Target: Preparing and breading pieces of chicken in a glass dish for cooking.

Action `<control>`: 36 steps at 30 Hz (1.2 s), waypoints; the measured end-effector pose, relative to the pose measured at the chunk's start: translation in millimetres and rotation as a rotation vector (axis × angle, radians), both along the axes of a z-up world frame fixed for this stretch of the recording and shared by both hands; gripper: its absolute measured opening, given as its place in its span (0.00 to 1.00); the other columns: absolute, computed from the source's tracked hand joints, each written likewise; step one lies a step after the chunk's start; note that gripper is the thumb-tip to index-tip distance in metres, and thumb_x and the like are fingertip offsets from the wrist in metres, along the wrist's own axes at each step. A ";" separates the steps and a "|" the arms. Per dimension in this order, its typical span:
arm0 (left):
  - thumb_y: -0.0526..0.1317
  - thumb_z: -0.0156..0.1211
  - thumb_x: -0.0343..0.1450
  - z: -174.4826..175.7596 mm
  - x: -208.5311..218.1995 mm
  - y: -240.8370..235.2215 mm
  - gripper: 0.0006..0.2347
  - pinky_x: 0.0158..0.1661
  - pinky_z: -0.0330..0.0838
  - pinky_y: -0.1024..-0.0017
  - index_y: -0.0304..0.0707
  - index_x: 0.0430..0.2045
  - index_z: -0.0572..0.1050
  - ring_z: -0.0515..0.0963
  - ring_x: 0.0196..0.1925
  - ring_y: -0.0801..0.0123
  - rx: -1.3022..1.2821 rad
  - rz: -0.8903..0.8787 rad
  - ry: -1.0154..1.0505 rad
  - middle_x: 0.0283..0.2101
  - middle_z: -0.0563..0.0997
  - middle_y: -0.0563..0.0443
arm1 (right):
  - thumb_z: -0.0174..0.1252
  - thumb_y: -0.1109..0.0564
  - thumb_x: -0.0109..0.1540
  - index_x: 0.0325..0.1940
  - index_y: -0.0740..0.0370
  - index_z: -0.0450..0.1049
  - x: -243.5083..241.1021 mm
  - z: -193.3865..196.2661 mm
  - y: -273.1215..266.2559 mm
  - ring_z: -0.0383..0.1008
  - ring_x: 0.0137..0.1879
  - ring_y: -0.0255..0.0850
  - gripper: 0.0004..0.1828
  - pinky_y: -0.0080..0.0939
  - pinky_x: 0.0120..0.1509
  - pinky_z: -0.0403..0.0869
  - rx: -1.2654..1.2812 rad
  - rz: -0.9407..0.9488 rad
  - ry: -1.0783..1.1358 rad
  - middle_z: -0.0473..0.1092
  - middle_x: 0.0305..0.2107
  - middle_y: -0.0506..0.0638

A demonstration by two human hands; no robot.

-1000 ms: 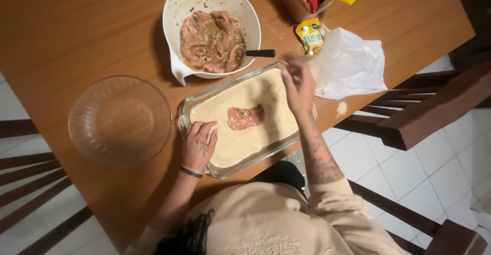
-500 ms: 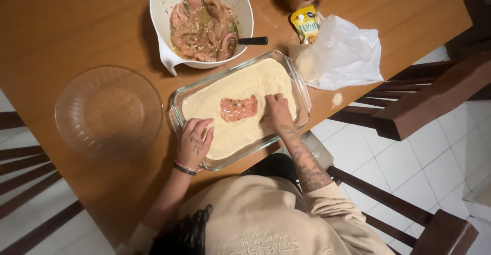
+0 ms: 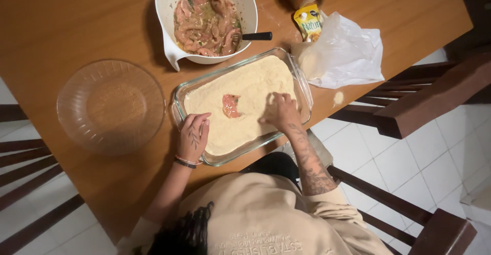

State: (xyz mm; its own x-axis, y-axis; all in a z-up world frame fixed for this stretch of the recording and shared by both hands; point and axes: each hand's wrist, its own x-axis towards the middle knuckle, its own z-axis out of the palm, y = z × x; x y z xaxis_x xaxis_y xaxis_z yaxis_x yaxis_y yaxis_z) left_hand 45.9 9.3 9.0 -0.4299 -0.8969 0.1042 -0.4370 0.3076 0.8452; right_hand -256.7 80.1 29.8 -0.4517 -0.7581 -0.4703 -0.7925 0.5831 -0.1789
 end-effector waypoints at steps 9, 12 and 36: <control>0.43 0.58 0.76 -23.9 -9.8 -11.5 0.11 0.48 0.78 0.64 0.50 0.51 0.78 0.82 0.49 0.57 -0.144 0.002 0.029 0.44 0.78 0.51 | 0.71 0.64 0.50 0.61 0.61 0.67 5.8 -43.7 18.2 0.73 0.58 0.69 0.36 0.60 0.64 0.77 -0.142 -0.135 -0.185 0.64 0.50 0.62; 0.41 0.59 0.75 -14.5 -9.1 -17.0 0.13 0.52 0.77 0.61 0.43 0.53 0.78 0.80 0.55 0.54 -0.271 0.019 0.029 0.48 0.78 0.46 | 0.71 0.60 0.52 0.52 0.61 0.73 -10.6 -85.0 17.6 0.77 0.55 0.61 0.25 0.56 0.61 0.78 -0.069 -0.097 -0.150 0.72 0.43 0.59; 0.42 0.59 0.73 -42.3 -2.3 -16.1 0.13 0.52 0.76 0.65 0.48 0.52 0.80 0.81 0.53 0.61 -0.448 -0.029 -0.134 0.48 0.80 0.53 | 0.57 0.53 0.65 0.50 0.63 0.74 17.2 -65.7 26.4 0.77 0.54 0.64 0.14 0.59 0.61 0.78 -0.095 -0.144 -0.173 0.74 0.41 0.63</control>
